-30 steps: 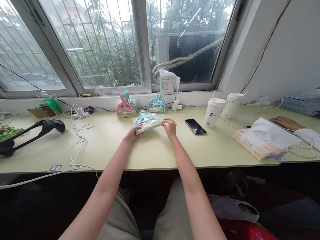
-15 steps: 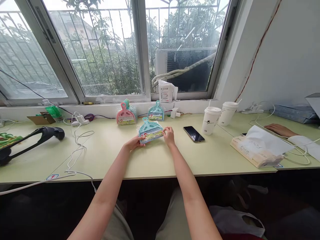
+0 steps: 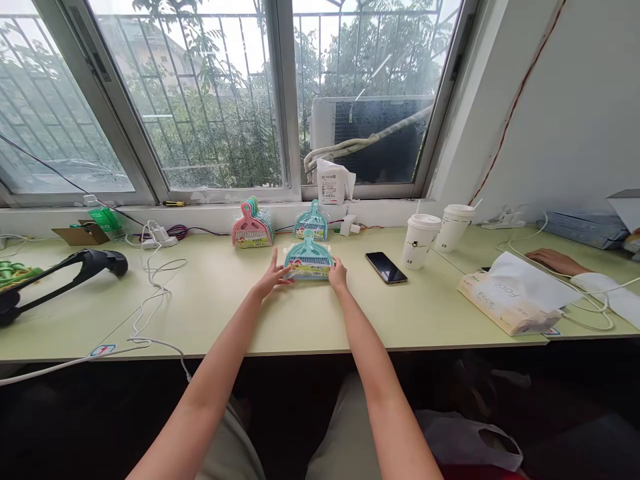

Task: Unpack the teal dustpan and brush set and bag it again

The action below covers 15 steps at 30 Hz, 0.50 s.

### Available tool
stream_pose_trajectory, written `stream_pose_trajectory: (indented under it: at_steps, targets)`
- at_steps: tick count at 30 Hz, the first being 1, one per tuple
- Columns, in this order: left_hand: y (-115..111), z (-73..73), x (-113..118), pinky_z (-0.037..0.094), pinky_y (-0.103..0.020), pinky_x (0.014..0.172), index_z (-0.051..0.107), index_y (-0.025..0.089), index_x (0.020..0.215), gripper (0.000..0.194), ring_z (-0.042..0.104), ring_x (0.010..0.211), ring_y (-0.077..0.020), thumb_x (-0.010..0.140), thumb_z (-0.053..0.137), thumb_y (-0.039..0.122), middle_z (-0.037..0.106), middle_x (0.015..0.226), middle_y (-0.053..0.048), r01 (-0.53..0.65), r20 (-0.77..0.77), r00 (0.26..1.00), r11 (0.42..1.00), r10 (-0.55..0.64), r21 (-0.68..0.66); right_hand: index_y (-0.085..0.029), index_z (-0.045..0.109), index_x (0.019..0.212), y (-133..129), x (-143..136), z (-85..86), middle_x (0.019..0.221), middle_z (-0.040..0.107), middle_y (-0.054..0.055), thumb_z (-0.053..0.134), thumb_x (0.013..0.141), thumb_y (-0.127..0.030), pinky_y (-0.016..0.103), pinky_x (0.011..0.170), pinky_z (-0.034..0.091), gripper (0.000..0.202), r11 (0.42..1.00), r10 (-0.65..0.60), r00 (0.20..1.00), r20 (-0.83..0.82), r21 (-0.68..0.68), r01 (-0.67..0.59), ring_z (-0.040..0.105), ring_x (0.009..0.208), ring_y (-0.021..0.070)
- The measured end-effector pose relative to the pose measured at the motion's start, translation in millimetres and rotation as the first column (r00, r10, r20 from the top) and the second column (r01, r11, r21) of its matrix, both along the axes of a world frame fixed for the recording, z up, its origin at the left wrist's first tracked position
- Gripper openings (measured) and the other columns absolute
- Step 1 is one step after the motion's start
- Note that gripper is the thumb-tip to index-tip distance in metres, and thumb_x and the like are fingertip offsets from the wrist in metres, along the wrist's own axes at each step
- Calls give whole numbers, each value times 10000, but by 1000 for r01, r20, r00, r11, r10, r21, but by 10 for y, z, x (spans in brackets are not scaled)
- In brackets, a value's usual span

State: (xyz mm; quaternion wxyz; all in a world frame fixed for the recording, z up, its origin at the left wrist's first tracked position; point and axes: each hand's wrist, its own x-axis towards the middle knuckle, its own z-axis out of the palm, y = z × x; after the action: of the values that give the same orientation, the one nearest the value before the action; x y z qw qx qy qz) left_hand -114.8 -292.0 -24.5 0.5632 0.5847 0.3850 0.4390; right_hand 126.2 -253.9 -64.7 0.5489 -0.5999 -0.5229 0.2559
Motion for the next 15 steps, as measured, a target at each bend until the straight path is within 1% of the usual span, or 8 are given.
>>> stream_pose_trajectory:
  at_steps: [1,3,5,6,7,9,12,15]
  targets:
    - [0,-2,17,581,-398,804,38,395,1529,990,697,839,-167,794,700,437,579,1284,-116,7,-13,1000,998,-6,63,-177,621,1150,1,18,7,1031,699,108,461,773,-162,350,860,483,410,998,-54,999,-10,-25,54,643,944,229]
    - [23,-34,52,553,-413,884,367,334,1463,798,674,950,-192,759,727,439,542,1314,-122,70,-95,994,982,-54,177,-166,618,1164,-7,51,18,1042,699,119,457,774,-170,343,858,484,423,989,-138,990,-40,-60,135,646,949,235]
    - [70,-98,90,530,-400,934,634,249,1235,625,626,1057,-226,649,815,367,502,1334,-126,68,-203,979,961,-13,266,-171,612,1177,-27,67,26,1050,694,119,446,780,-175,338,851,484,431,986,-162,984,-74,-58,158,640,959,238]
    - [99,-135,109,531,-391,931,701,216,1107,538,607,1081,-238,599,841,326,488,1332,-128,27,-243,969,952,51,304,-174,608,1183,-39,63,29,1053,690,118,437,784,-173,338,850,483,435,987,-157,984,-80,-51,153,634,964,239]
    - [129,-170,125,543,-387,908,732,192,997,448,601,1076,-244,578,844,303,481,1322,-128,-28,-262,958,943,120,330,-176,604,1190,-51,52,31,1057,684,119,428,787,-170,339,849,481,440,989,-145,986,-77,-48,141,628,970,240]
    - [184,-224,148,572,-385,828,734,161,853,285,618,991,-225,623,799,317,483,1286,-124,-129,-242,945,932,219,338,-179,590,1209,-72,8,38,1075,670,122,413,800,-174,337,849,479,446,993,-113,992,-61,-47,110,618,976,239]
    - [241,-253,160,590,-364,735,691,135,753,223,620,862,-173,718,704,355,517,1200,-104,-224,-168,945,929,281,294,-204,561,1234,-84,-67,57,1084,662,107,385,849,-240,336,849,479,425,997,-66,994,-83,-49,62,616,953,226]
    - [267,-251,165,575,-364,797,674,141,701,155,604,936,-196,750,660,288,550,1087,-91,-298,-207,902,893,379,338,-231,549,1206,-82,-97,77,1095,660,83,377,892,-368,350,883,486,384,998,-12,978,-209,-57,0,619,984,217]
